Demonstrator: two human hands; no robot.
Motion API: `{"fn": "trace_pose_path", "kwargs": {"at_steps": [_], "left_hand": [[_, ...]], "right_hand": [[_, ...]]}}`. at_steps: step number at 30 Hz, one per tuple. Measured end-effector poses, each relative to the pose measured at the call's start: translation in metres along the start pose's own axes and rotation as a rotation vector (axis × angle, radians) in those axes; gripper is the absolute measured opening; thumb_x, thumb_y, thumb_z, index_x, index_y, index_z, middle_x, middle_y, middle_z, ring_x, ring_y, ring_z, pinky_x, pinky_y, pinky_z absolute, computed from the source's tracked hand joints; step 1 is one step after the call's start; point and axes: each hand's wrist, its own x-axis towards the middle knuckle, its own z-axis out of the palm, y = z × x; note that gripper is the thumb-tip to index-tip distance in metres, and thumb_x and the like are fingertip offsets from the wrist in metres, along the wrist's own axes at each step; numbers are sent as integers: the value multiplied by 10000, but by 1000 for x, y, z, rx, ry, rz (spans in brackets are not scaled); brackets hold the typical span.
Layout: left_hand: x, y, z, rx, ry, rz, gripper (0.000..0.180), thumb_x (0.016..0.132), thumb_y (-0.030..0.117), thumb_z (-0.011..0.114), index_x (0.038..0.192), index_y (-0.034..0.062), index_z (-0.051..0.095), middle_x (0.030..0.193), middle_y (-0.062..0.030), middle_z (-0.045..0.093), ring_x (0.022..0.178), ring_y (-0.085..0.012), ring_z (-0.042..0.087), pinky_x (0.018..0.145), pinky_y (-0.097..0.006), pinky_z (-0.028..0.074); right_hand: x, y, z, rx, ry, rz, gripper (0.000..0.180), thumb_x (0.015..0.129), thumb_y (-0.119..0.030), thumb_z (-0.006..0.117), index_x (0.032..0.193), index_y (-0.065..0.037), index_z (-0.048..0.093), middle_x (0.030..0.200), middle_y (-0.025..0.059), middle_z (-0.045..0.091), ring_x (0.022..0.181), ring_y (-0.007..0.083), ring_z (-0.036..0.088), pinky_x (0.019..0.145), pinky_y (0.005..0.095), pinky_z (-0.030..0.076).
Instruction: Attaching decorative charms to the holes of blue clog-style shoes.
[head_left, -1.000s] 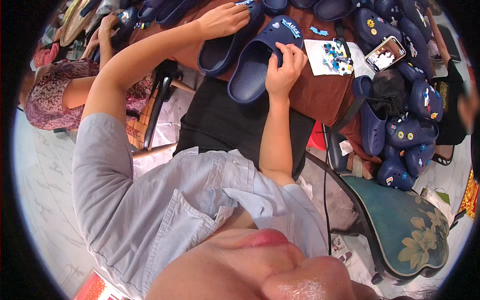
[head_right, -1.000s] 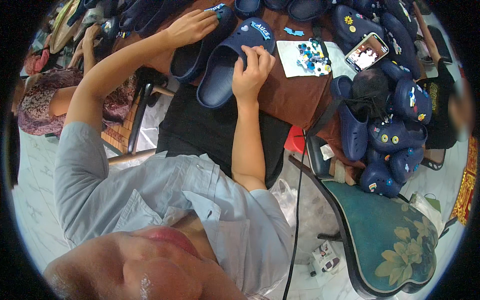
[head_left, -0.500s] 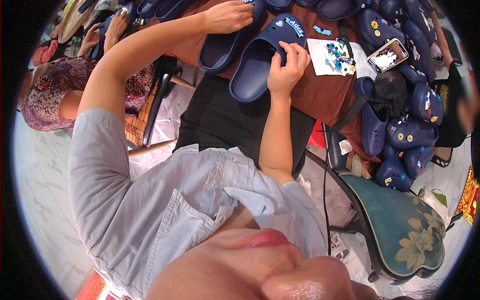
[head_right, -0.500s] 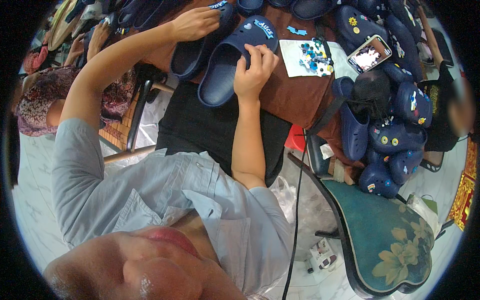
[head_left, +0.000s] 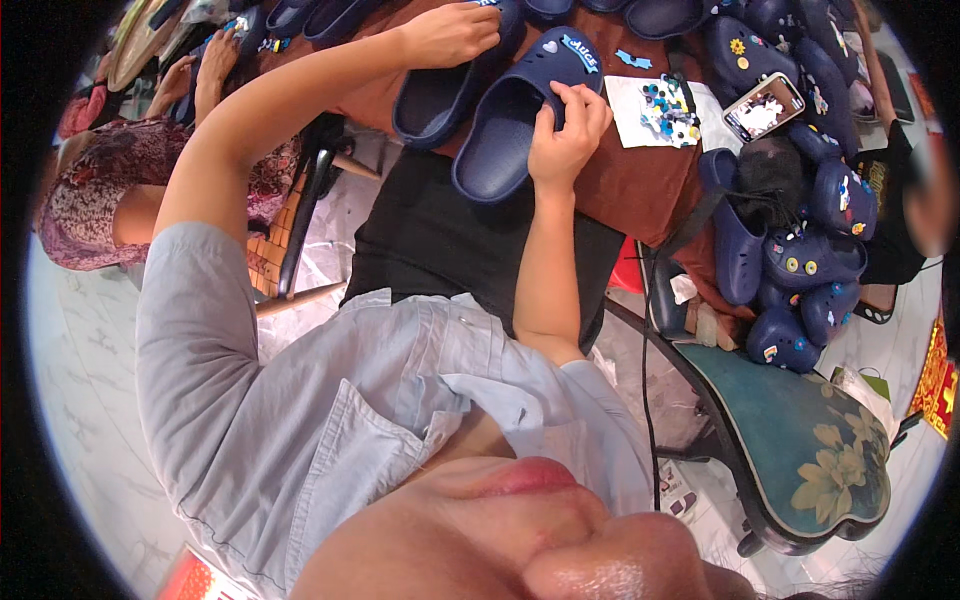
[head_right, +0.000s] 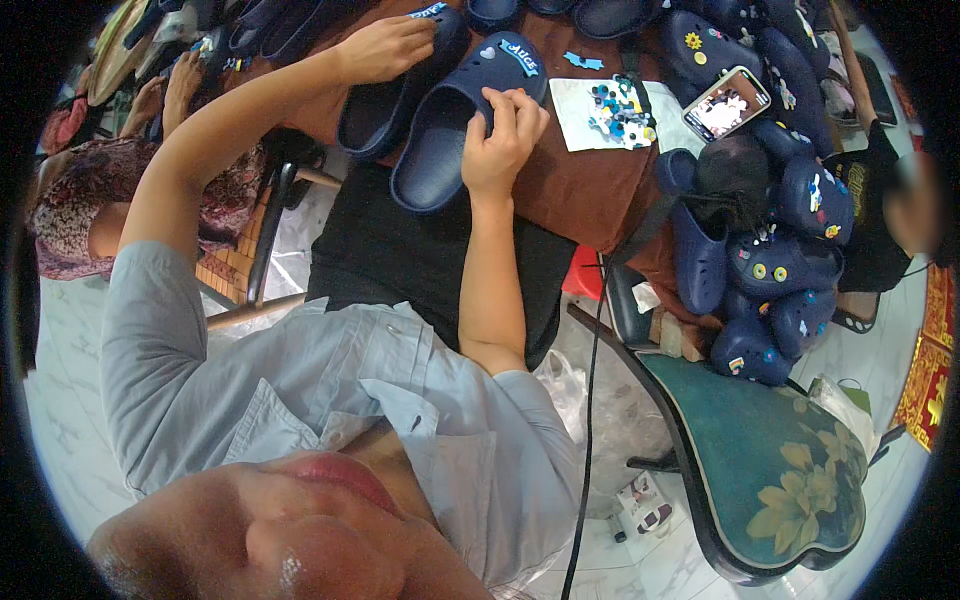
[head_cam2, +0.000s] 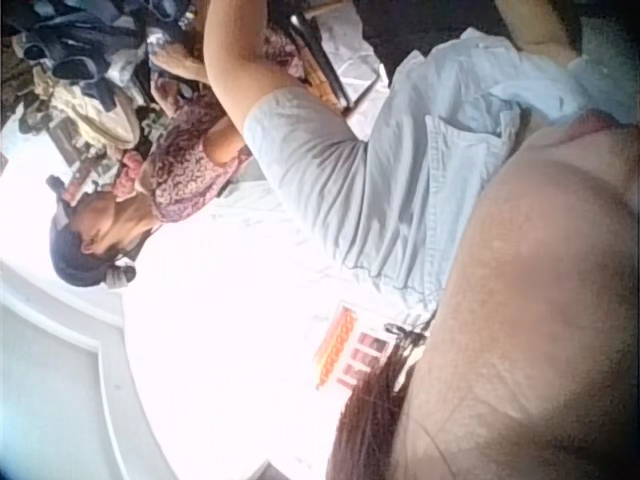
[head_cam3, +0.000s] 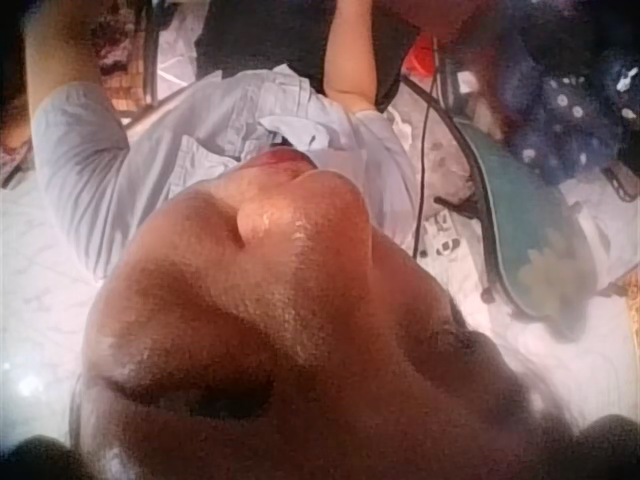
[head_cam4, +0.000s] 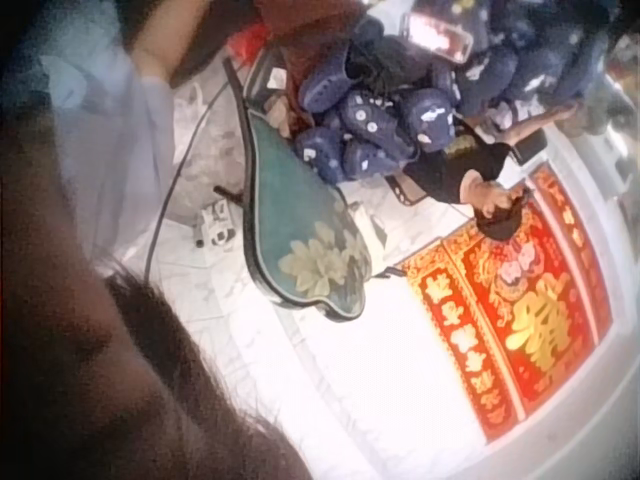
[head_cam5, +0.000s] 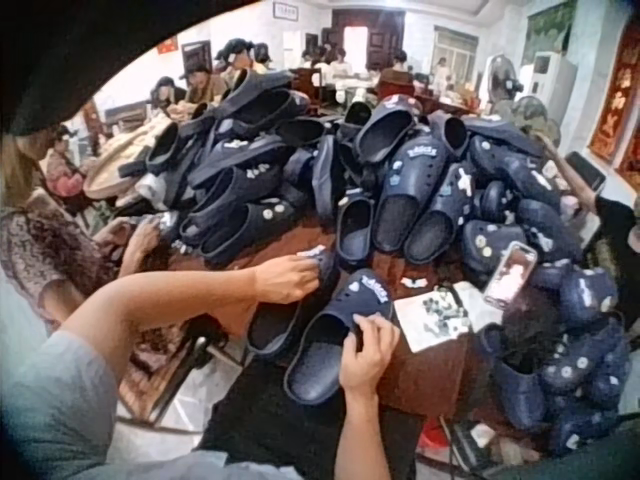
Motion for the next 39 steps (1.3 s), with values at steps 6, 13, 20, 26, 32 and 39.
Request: {"fn": "trace_pose_path", "kwargs": {"at_steps": [6,13,20,26,32,39], "left_hand": [[16,11,-33,102,128,-66,263,828,174,586,1009,-13,620,1043,-127,627,1108,-296,595,922,-405,487],[-6,2,-1,-148,-72,-214,333,835,95,590,1152,-7,606,1261,-155,600,1246,-327,552,1022,-397,495],[21,-17,-45,-431,-80,-150,239,859,145,566,1008,-28,634,959,-167,664,998,-341,654,855,-454,508],[16,-22,-47,-435,-163,-115,250,853,98,586,1064,-14,656,965,-191,661,942,-361,654,834,-448,514],[26,-29,-60,-520,-203,-48,445,789,292,761,1063,-42,654,978,-209,653,948,-406,633,835,-455,505],[38,-39,-52,-747,-228,-26,388,865,329,720,899,-56,688,850,-225,658,866,-407,638,785,-460,497]], "right_hand": [[0,1,-3,-3,1,-4,308,724,22,677,1025,-36,697,1057,138,564,1051,353,508,971,469,431],[0,-4,-2,-10,-17,-5,308,727,29,671,1029,-32,691,1053,139,562,1054,356,507,984,475,434],[1,0,-5,-19,-3,-6,305,727,23,668,1027,-30,690,1051,139,559,1051,356,509,978,476,437],[1,-3,-2,-1,-16,-7,304,727,23,667,1025,-28,693,1061,140,556,1058,357,508,974,482,436],[-1,-2,-2,12,2,-11,296,734,28,661,1024,-20,694,1064,138,559,1063,352,506,972,478,434],[0,-1,-3,11,3,-11,291,736,23,665,1024,-16,689,1061,142,559,1062,356,505,980,476,436]]}}
